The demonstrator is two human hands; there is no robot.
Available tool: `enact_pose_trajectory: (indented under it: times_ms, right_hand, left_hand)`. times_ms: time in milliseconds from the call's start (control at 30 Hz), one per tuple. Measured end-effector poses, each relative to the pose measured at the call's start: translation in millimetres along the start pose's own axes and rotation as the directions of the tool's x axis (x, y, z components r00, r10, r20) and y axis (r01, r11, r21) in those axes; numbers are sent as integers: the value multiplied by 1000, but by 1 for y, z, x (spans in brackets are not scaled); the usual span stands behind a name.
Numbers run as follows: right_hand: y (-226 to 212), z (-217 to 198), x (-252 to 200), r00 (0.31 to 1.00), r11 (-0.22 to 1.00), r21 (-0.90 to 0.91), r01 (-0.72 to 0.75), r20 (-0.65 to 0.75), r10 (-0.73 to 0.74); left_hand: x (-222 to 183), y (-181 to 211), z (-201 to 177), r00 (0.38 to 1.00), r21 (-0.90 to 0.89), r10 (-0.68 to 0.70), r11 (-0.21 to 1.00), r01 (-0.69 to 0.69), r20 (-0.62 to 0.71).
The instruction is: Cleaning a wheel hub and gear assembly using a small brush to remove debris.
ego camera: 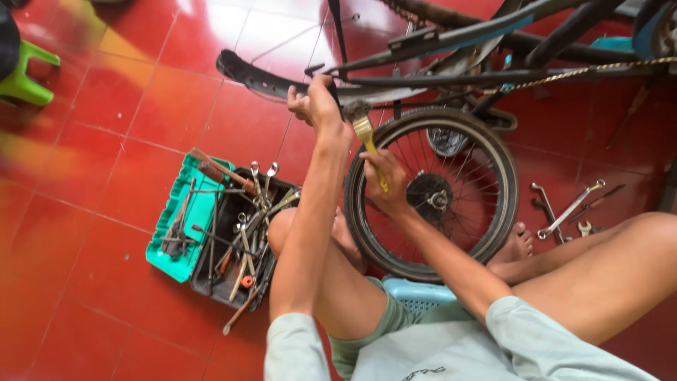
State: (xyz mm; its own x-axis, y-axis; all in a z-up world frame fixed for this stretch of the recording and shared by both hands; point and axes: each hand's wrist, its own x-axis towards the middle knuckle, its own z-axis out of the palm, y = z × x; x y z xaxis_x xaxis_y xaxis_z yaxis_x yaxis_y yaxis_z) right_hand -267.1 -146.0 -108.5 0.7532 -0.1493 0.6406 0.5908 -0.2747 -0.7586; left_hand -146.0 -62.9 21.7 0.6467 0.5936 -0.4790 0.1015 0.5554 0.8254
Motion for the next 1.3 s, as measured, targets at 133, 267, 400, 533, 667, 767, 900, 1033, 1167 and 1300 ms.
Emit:
enact_pose_trajectory:
  times_ms: [133,267,400,533,667,767,900,1033,1167,1300]
  right_hand:
    - [28,6,-13,996,996,-89,-19,86,27]
    - [44,5,-35,991,991,-105,-83,96,93]
    - [31,6,-20,999,994,-105,11,-32,-14]
    - [2,7,4,999,996,-66,51,-15,-53]
    - [22,13,-14,1000,999,-36,1,12,-1]
    - [20,11,-20,1000,998,-57,-5,13,6]
    - [-11,11,7,996,1000,11,28,-81,-27]
    - [2,16,12,1000,1000,-9,17,4,-16]
    - [14,6,-6,999,998,45,-54,-4,54]
    - [-3,-2,3,987,986,131,-103,-109,118]
  left_hand:
    - [-13,1,2,959,112,-42,994,10,281]
    - [-23,-21,-6,962,-21,92,996,-90,258]
    - [-30,-19,-1,964,-81,29,997,-7,266]
    - [-13,-31,-12,972,-91,7,996,15,233]
    - [20,-46,-30,977,-115,-11,993,36,211]
    - [21,-42,-28,965,-134,-77,984,114,249]
    - [48,-62,-32,969,-221,-82,966,135,235]
    - [28,-58,-26,971,-252,-110,954,163,210]
    - [59,-85,-27,953,-249,-126,948,197,274]
    - [31,-55,-30,961,-134,-10,990,49,277]
